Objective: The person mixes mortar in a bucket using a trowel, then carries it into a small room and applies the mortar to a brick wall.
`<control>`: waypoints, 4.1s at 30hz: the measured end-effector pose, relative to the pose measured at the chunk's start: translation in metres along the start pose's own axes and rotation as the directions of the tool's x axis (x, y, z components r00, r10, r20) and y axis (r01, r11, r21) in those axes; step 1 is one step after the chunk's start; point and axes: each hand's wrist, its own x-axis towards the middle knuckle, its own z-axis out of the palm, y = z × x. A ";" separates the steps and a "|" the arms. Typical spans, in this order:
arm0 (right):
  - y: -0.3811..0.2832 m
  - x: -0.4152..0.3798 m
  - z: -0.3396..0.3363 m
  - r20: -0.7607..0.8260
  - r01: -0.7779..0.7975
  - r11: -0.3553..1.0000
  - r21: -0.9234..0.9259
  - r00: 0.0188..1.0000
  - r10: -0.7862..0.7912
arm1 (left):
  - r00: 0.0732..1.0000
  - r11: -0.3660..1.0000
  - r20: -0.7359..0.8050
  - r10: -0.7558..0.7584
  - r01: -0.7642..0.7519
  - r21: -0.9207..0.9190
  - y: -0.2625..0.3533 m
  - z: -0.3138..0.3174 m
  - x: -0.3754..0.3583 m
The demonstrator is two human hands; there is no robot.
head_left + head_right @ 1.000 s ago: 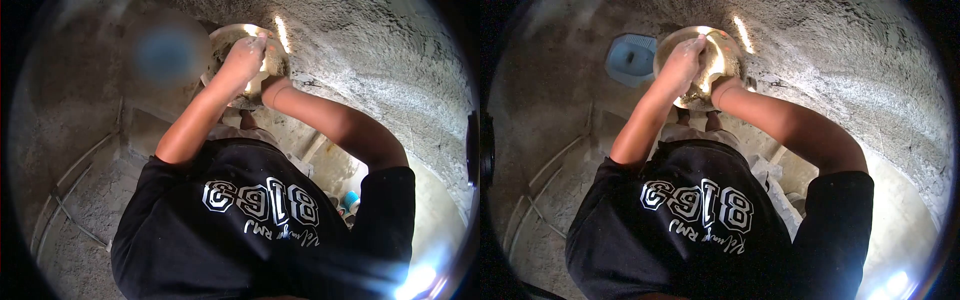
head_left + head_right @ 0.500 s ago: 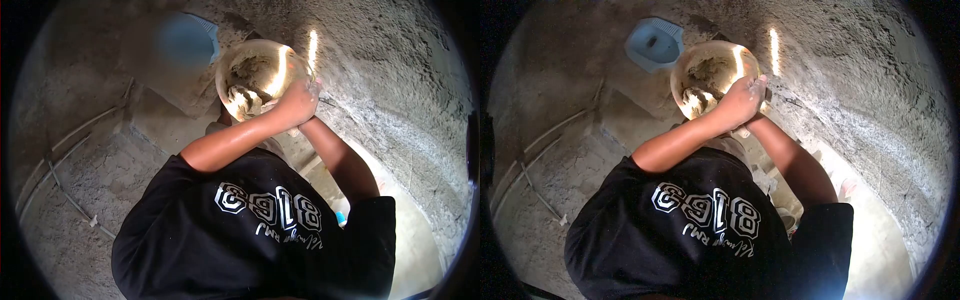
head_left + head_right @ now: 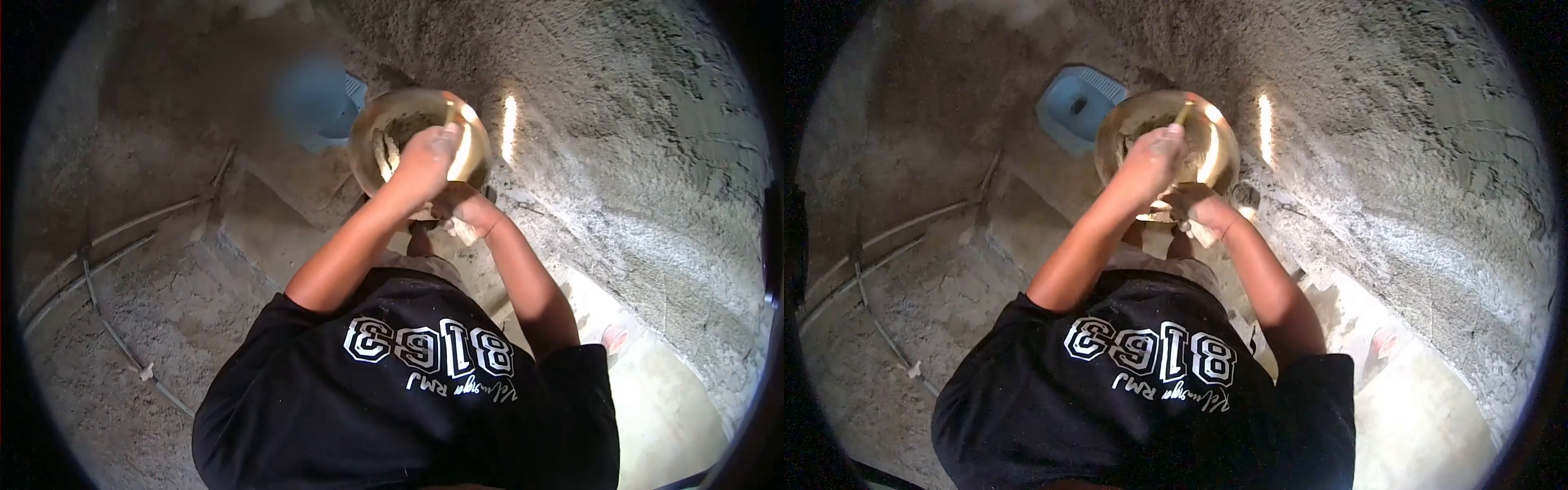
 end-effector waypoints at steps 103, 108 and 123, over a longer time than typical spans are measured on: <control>-0.356 -0.219 0.002 -0.236 -0.328 0.323 -0.887 -0.280 -0.931 | 0.943 0.808 0.226 -0.246 0.328 -0.490 0.030 -0.143 0.027; -0.327 -0.211 -0.015 -0.232 -0.383 0.301 -0.873 -0.215 -0.949 | 0.929 0.805 0.290 -0.231 0.350 -0.479 0.028 -0.146 0.027; -0.364 -0.240 -0.001 -0.214 -0.372 0.394 -0.840 -0.440 -0.872 | 0.863 0.774 0.425 -0.275 0.461 -0.434 0.001 -0.142 0.037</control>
